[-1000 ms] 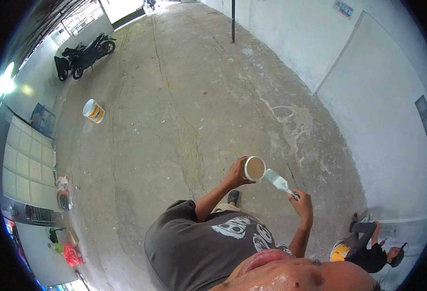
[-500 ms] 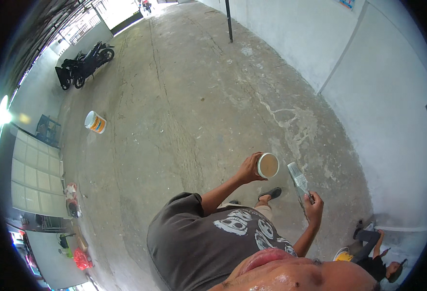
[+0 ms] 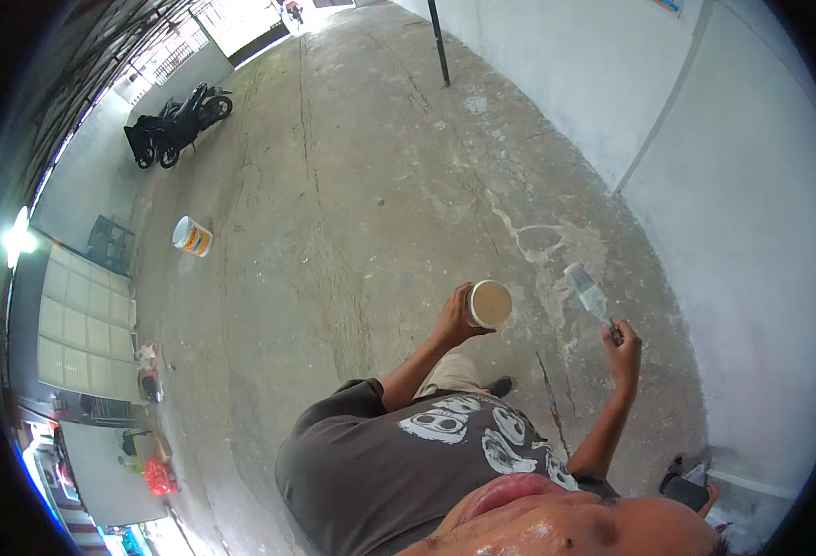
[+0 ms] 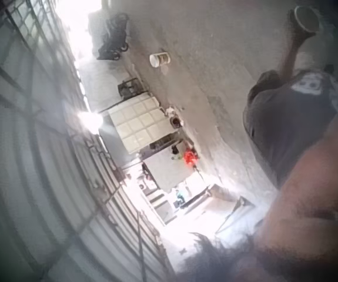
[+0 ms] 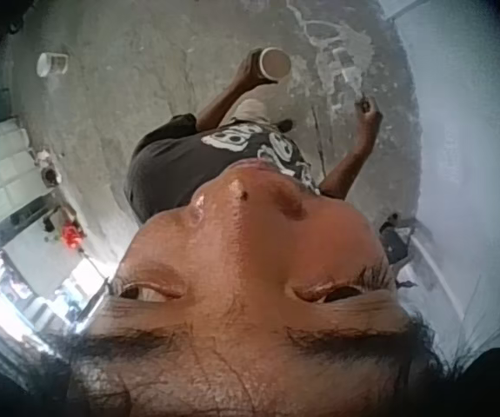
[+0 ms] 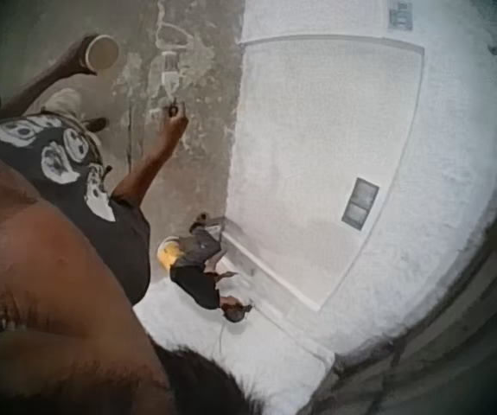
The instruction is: Painting a white wall with a brush and paint bucket.
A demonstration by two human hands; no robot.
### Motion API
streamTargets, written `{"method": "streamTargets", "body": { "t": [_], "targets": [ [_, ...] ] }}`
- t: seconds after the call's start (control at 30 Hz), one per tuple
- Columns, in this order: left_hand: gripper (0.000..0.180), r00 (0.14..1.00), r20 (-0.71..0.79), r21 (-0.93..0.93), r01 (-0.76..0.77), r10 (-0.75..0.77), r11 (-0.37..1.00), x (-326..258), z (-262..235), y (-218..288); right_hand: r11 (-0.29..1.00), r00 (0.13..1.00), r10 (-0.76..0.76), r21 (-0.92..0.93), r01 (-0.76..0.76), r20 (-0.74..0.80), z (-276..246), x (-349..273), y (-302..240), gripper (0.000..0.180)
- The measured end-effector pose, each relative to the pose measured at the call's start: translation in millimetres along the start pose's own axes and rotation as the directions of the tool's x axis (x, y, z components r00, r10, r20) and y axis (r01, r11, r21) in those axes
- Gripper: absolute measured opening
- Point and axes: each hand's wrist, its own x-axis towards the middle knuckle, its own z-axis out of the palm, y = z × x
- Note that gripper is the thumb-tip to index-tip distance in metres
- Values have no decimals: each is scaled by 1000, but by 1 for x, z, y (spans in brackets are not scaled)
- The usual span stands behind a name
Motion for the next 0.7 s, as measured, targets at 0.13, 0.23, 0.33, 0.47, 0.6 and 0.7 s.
{"method": "streamTargets", "body": {
  "t": [0.13, 0.23, 0.33, 0.47, 0.6, 0.7],
  "targets": [
    [106, 1000, -6, -46, -20, 19, 999, 59, 25, 30, 1000, 1000, 4, 14, -3, -29, -30, 55, 18, 31],
    [106, 999, 9, -40, -34, 34, 999, 102, 53, 38, 998, 998, 28, 66, -25, -57, -42, 88, 42, 32],
    [106, 999, 12, -55, -37, 37, 998, 148, 84, 37, 998, 999, 34, 59, -32, -38, -51, 120, 72, 32],
    [106, 995, 40, -25, -94, 95, 995, 230, 121, 31, 994, 993, 108, -2, -108, -48, -63, 178, 101, 34],
    [106, 992, 91, -96, -84, 93, 992, 321, 157, 33, 984, 980, 177, -15, -179, -88, -82, 229, 125, 30],
    [105, 971, 120, -91, -197, 207, 976, 393, 180, 40, 966, 957, 242, -55, -254, -158, -97, 268, 136, 32]
  ]
}}
